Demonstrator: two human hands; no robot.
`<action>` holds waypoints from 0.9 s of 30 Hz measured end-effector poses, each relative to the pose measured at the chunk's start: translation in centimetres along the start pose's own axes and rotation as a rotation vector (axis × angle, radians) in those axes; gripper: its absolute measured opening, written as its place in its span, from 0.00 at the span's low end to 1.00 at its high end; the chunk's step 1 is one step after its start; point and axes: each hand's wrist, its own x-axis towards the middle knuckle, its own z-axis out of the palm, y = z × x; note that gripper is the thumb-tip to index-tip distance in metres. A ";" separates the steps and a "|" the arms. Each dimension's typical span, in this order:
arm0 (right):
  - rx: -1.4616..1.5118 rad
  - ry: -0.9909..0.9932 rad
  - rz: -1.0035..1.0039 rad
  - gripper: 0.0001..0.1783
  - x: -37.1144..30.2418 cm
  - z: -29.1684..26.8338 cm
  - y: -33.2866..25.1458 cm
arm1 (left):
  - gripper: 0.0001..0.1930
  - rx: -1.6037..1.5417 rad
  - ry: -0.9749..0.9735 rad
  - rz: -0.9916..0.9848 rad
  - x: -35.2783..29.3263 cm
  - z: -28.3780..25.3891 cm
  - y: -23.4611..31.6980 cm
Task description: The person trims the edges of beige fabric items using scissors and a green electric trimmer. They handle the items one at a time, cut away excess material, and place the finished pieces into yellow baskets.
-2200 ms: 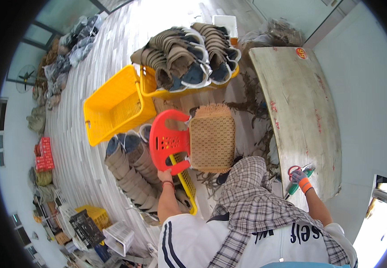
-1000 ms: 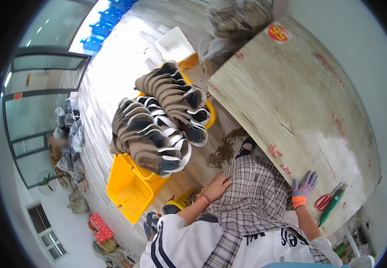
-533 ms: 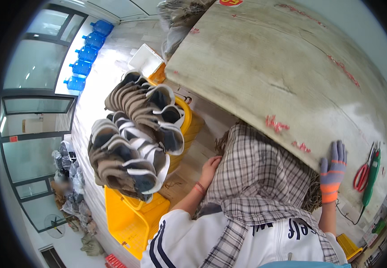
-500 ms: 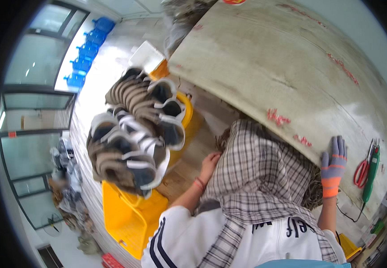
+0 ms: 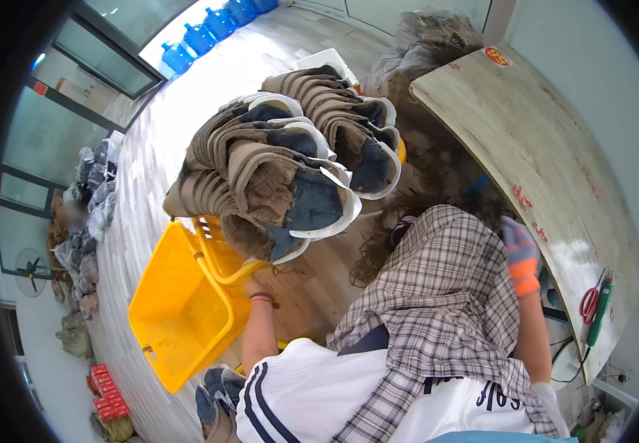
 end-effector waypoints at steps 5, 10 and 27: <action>0.728 -0.324 0.421 0.13 8.8 15.0 -0.4 | 0.25 -0.020 0.376 -0.308 1.5 -1.6 5.0; 0.984 -0.762 0.090 0.08 16.8 27.4 7.9 | 0.23 -0.189 0.343 -0.228 2.4 0.4 7.0; 0.242 -0.242 0.473 0.26 20.5 32.8 -1.3 | 0.14 -0.140 0.561 -0.371 1.7 -0.4 8.7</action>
